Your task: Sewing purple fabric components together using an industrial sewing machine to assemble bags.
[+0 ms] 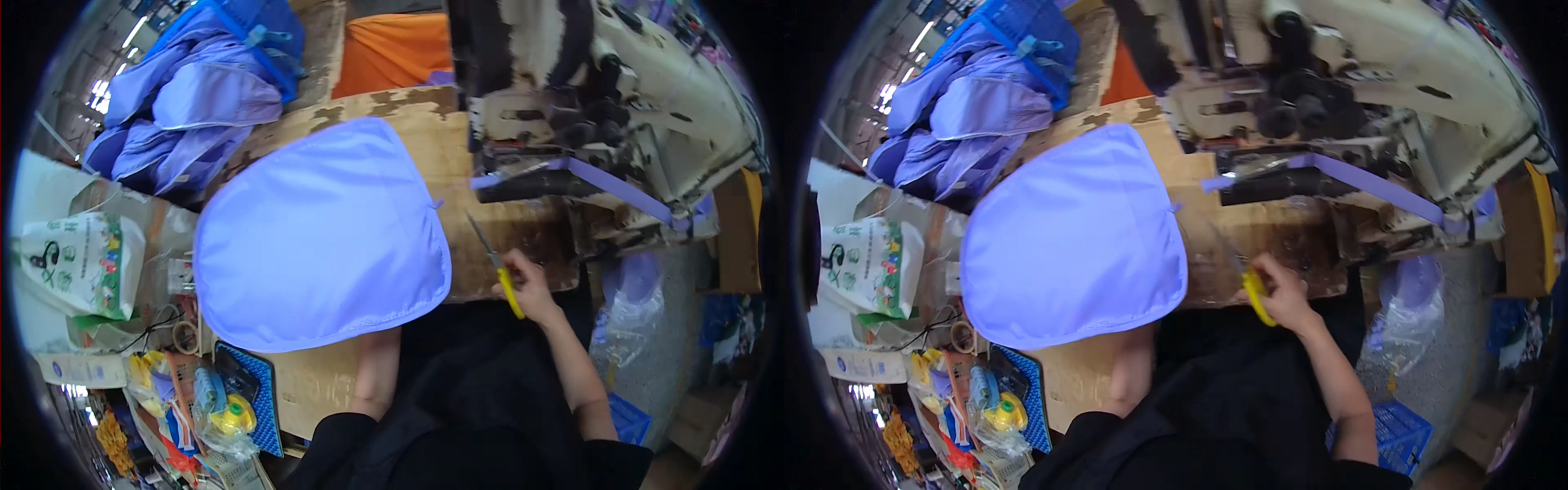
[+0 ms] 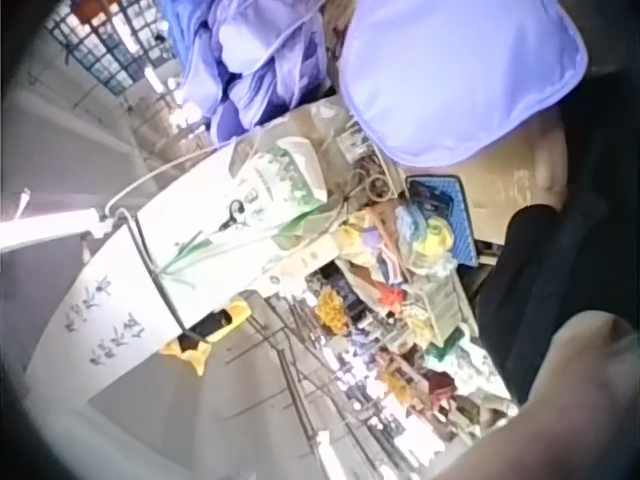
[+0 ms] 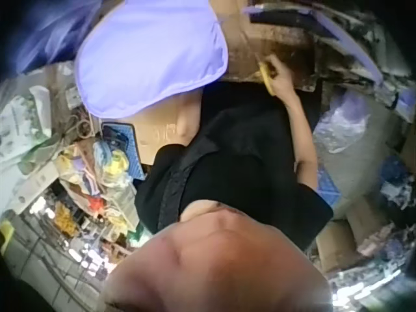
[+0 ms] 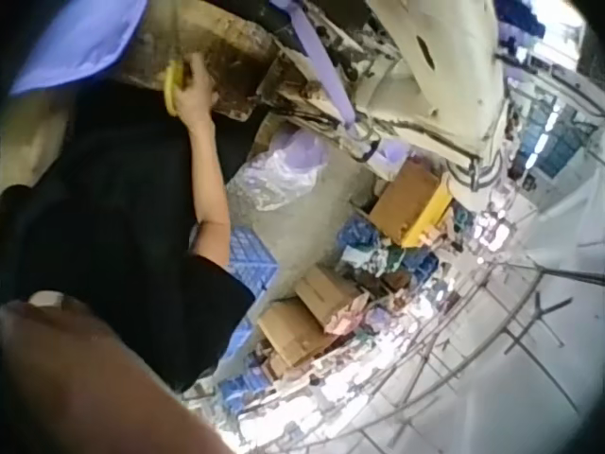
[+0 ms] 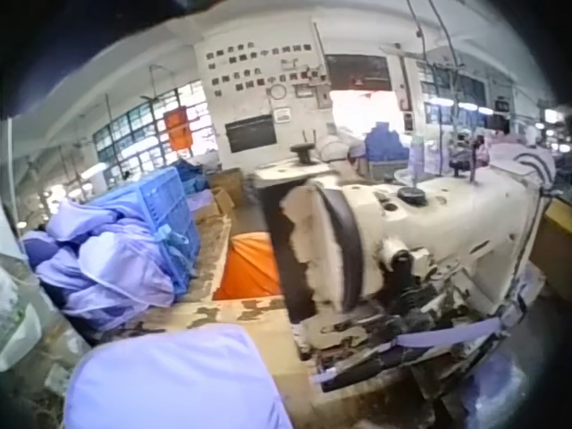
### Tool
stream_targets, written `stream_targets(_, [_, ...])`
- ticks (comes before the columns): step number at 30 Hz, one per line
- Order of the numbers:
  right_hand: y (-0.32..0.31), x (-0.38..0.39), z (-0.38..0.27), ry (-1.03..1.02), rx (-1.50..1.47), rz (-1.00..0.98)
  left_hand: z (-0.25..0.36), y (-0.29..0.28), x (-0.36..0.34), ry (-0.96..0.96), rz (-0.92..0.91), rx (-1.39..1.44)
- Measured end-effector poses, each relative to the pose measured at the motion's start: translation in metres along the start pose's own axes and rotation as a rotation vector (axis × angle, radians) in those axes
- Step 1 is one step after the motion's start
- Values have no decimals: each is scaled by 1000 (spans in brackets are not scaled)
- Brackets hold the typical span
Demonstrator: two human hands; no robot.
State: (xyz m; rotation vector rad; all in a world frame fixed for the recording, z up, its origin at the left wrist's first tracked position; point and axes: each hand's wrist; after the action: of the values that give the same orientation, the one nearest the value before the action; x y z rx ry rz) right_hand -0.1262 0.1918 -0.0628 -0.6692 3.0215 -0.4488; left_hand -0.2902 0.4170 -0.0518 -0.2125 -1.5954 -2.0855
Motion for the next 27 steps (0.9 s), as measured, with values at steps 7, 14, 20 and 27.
stream_targets(7, [-9, -19, -13, -220, 661, 267, -17, 4, -1, -3, -12, -26])
stream_targets(14, [3, -15, -87, -379, -70, 7, -30, 8, -26, 5, 39, -29])
stream_targets(20, [4, -30, -93, -396, -335, -98, -37, 15, -35, 51, 49, -65])
stream_targets(27, [17, -54, -87, -523, -236, -111, -35, 15, -36, 92, 79, -113])
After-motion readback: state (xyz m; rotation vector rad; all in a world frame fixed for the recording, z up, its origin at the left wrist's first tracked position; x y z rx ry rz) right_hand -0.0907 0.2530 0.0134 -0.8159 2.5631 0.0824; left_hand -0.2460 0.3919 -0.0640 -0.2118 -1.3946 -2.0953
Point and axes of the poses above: each hand's wrist, its own x-axis away from the middle knuckle, its own y-axis out of the palm, z = x × y, and after that the axes turned 14 degrees about z, right-handed
